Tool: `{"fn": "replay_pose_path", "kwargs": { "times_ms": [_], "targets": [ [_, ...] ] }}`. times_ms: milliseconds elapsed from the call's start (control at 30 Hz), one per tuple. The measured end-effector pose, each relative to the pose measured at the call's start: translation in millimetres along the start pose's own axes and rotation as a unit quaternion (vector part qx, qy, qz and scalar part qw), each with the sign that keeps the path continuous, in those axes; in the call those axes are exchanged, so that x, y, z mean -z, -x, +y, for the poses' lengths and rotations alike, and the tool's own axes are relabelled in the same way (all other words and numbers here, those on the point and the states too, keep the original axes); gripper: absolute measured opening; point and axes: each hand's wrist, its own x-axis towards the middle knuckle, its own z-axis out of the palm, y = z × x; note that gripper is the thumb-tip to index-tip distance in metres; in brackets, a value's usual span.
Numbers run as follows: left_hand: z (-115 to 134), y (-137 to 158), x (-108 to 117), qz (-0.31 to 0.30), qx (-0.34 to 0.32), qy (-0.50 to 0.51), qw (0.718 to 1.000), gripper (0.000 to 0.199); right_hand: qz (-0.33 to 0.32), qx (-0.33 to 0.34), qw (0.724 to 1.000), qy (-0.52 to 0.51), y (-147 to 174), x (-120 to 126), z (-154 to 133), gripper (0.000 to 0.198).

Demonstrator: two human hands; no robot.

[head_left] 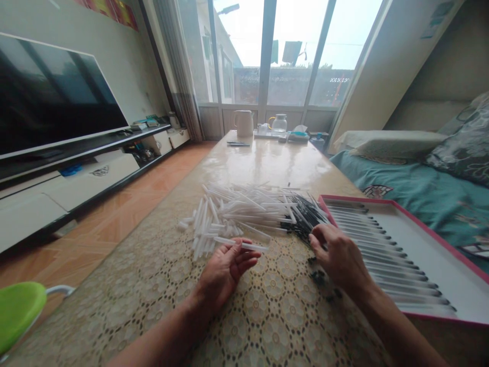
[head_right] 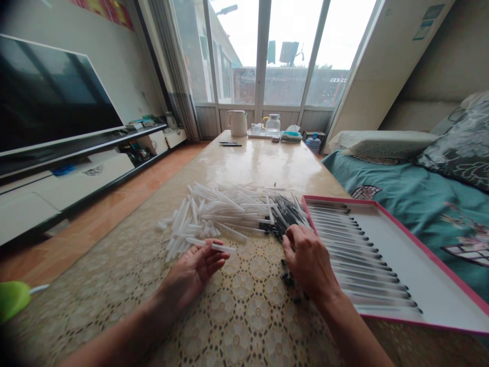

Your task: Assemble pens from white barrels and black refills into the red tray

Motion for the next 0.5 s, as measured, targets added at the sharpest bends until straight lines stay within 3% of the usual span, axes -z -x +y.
{"fn": "replay_pose_path", "kwargs": {
  "times_ms": [167, 500],
  "targets": [
    [1.2, -0.9, -0.5, 0.008, -0.007, 0.013, 1.000, 0.011, -0.125, 0.044, 0.970, -0.203, 9.1, 18.9, -30.3, 0.016],
    [1.1, -0.7, -1.6, 0.010, -0.010, 0.006, 1.000, 0.008, -0.134, 0.083, 0.963, -0.219, 16.5, 18.5, -49.6, 0.016]
  ]
}}
